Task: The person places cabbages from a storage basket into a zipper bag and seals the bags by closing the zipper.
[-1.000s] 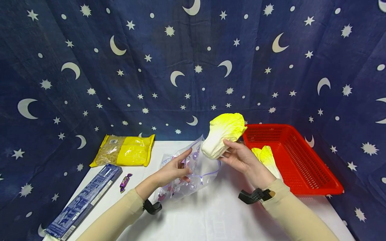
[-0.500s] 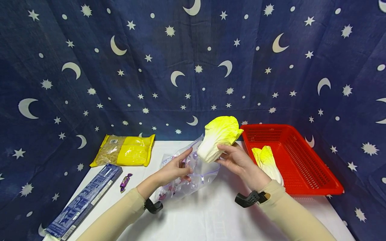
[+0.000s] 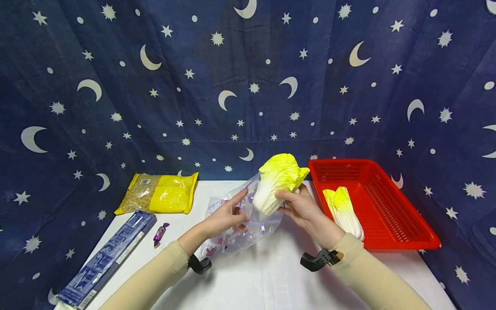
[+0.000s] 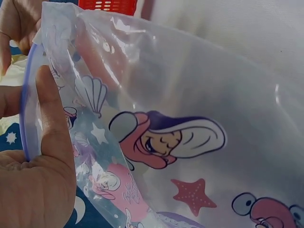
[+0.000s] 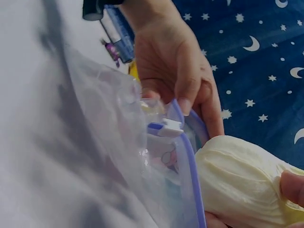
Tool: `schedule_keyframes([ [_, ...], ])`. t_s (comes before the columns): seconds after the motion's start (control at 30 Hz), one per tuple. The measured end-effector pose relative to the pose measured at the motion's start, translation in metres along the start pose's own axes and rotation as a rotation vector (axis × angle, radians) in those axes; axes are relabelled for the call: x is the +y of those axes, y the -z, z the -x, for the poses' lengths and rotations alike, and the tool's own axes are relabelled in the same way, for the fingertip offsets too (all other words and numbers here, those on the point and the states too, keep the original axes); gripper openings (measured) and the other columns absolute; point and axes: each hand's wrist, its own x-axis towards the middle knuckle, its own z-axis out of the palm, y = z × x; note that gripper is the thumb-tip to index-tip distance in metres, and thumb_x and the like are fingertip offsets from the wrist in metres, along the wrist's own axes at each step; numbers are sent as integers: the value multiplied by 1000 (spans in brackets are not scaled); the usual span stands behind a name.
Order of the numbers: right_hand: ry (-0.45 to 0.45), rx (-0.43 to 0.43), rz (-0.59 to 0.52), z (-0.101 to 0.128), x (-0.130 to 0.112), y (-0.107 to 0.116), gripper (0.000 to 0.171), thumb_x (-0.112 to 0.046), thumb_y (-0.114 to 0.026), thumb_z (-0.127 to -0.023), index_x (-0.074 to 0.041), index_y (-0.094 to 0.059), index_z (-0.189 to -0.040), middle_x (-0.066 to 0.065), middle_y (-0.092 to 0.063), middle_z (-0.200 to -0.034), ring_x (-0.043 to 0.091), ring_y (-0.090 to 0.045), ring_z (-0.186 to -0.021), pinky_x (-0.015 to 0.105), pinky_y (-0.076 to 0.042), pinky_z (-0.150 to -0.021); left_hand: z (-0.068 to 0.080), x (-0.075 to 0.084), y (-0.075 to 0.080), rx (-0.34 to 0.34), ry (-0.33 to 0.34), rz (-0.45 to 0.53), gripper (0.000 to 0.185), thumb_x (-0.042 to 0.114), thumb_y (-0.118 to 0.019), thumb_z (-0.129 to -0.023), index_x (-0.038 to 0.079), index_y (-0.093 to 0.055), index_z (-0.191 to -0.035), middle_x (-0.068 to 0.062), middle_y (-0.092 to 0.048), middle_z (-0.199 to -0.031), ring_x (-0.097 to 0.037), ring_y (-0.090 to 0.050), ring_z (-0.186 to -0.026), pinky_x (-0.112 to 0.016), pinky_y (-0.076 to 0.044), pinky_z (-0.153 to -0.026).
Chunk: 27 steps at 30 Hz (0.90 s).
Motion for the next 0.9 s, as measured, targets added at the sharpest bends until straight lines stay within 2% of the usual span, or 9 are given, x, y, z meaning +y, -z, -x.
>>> schedule_keyframes([
  [0.1, 27, 4, 83, 0, 2, -1, 58, 2, -62, -97, -22, -34, -142, 7, -48, -129, 20, -64, -105, 45, -58, -90, -1, 0, -2, 22, -3, -13, 94, 1, -68, -92, 19, -13, -166, -2, -7, -171, -21, -64, -75, -39, -62, -77],
  [0.3, 47, 33, 239, 4, 4, -5, 75, -3, -67, -96, -13, -21, -153, 15, -39, -142, 24, -56, -115, 48, -55, -97, -5, -1, -5, 54, -20, -2, 95, -1, -68, -91, 17, -12, -166, 4, -3, -171, -19, -58, -78, -40, -63, -76],
  [0.5, 34, 91, 399, 4, 8, -6, 85, -9, -74, -92, -10, -16, -154, 22, -34, -150, 37, -47, -129, 53, -52, -100, -7, 1, -7, 77, -22, 17, 95, 1, -69, -92, 16, -11, -166, 4, -3, -171, -20, -57, -81, -40, -62, -77],
  [0.7, 40, 159, 563, 5, 13, -6, 85, -16, -81, -87, -7, -26, -151, 22, -42, -144, 39, -50, -124, 41, -57, -92, -11, -2, -9, 108, -24, 5, 96, 4, -71, -92, 19, -12, -166, 5, -3, -171, -23, -62, -83, -38, -62, -76],
  [0.9, 137, 163, 702, 5, 25, -6, 69, -16, -82, -85, -4, -39, -137, 21, -52, -122, 32, -59, -104, 30, -55, -79, -15, -6, -12, 150, -70, -6, 96, 0, -69, -92, 15, -10, -166, 5, -2, -171, -23, -63, -80, -37, -63, -73],
])
